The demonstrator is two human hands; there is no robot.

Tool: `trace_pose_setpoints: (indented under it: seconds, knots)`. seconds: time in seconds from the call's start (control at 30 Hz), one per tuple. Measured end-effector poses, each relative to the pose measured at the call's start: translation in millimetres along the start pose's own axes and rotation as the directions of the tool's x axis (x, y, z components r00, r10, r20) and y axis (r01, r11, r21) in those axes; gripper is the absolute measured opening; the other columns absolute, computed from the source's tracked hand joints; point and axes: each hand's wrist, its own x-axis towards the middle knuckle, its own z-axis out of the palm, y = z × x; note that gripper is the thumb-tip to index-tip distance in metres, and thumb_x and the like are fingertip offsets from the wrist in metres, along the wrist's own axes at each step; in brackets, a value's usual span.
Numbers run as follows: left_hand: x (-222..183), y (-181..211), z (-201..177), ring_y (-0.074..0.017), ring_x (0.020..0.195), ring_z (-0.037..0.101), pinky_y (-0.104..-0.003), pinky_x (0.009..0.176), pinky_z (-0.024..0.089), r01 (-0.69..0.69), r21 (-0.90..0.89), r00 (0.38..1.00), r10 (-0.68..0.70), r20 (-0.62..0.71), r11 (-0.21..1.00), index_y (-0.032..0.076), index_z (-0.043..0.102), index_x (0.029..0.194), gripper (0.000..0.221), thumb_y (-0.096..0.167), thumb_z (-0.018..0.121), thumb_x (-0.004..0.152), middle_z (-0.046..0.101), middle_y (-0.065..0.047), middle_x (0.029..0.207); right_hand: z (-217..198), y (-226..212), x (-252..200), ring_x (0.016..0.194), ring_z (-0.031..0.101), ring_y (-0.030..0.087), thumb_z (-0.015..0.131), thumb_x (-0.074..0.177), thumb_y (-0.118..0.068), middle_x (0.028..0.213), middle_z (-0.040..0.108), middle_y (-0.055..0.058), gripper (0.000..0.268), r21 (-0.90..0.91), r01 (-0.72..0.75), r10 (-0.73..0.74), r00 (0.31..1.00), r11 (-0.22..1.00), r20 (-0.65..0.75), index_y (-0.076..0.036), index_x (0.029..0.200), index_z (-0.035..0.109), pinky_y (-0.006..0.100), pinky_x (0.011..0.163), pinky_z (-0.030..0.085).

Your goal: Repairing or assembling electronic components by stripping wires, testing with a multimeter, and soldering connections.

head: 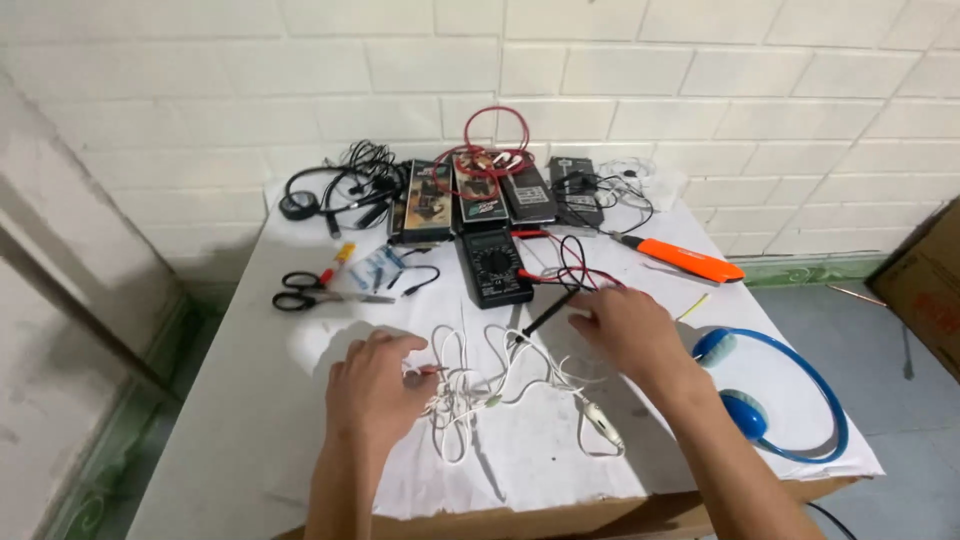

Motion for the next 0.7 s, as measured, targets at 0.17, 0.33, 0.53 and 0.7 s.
trace_pose_setpoints:
  seconds: [0.17, 0.33, 0.53, 0.7]
  knots:
    - [9.7, -9.4, 26.0, -0.0299, 0.113, 0.058, -0.048, 0.089, 0.048, 0.082, -0.041, 0.997, -0.083, -0.010, 0.996, 0.032, 0.072, 0.090, 0.011, 0.042, 0.068, 0.090, 0.068, 0.000, 0.110, 12.4, -4.3, 24.1, 0.115, 0.063, 0.025, 0.059, 0.091, -0.031, 0.115, 0.067, 0.001, 0.023, -0.103, 0.046, -0.044, 0.999, 0.994, 0.017, -0.030, 0.107, 0.076, 0.052, 0.080, 0.060]
    - [-4.2, 3.9, 7.3, -0.0265, 0.121, 0.049, -0.048, 0.102, 0.035, 0.041, -0.034, 0.999, -0.041, -0.003, 0.999, 0.026, 0.070, 0.101, 0.013, 0.038, 0.067, 0.099, 0.062, 0.000, 0.121, 27.5, 5.5, 33.6, 0.116, 0.057, 0.030, 0.048, 0.104, -0.032, 0.115, 0.064, 0.010, 0.033, -0.187, 0.238, -0.241, 0.970, 0.953, 0.002, -0.007, 0.110, 0.068, 0.052, 0.083, 0.060]
    - [-18.9, 13.4, -13.4, -0.0189, 0.101, 0.073, -0.040, 0.096, 0.045, -0.014, -0.566, 0.968, -0.131, -0.215, 0.824, 0.023, 0.070, 0.102, 0.017, 0.036, 0.071, 0.091, 0.082, 0.001, 0.095, -6.3, -2.8, 32.2, 0.110, 0.070, 0.032, 0.061, 0.091, -0.018, 0.108, 0.071, 0.013, 0.024, -0.317, 0.296, -0.249, 0.951, 0.901, 0.182, -0.009, 0.105, 0.077, 0.041, 0.094, 0.058]
    - [-26.7, 23.9, -30.6, -0.0098, 0.094, 0.074, -0.024, 0.086, 0.059, -0.071, -0.895, 0.948, -0.249, -0.198, 0.441, 0.012, 0.083, 0.104, 0.020, 0.016, 0.076, 0.086, 0.084, -0.001, 0.103, -54.1, 17.2, -17.9, 0.104, 0.073, 0.023, 0.049, 0.103, -0.029, 0.123, 0.075, 0.001, 0.028, -0.016, -0.181, 0.181, 0.960, 0.983, 0.213, -0.027, 0.126, 0.064, 0.038, 0.090, 0.052]
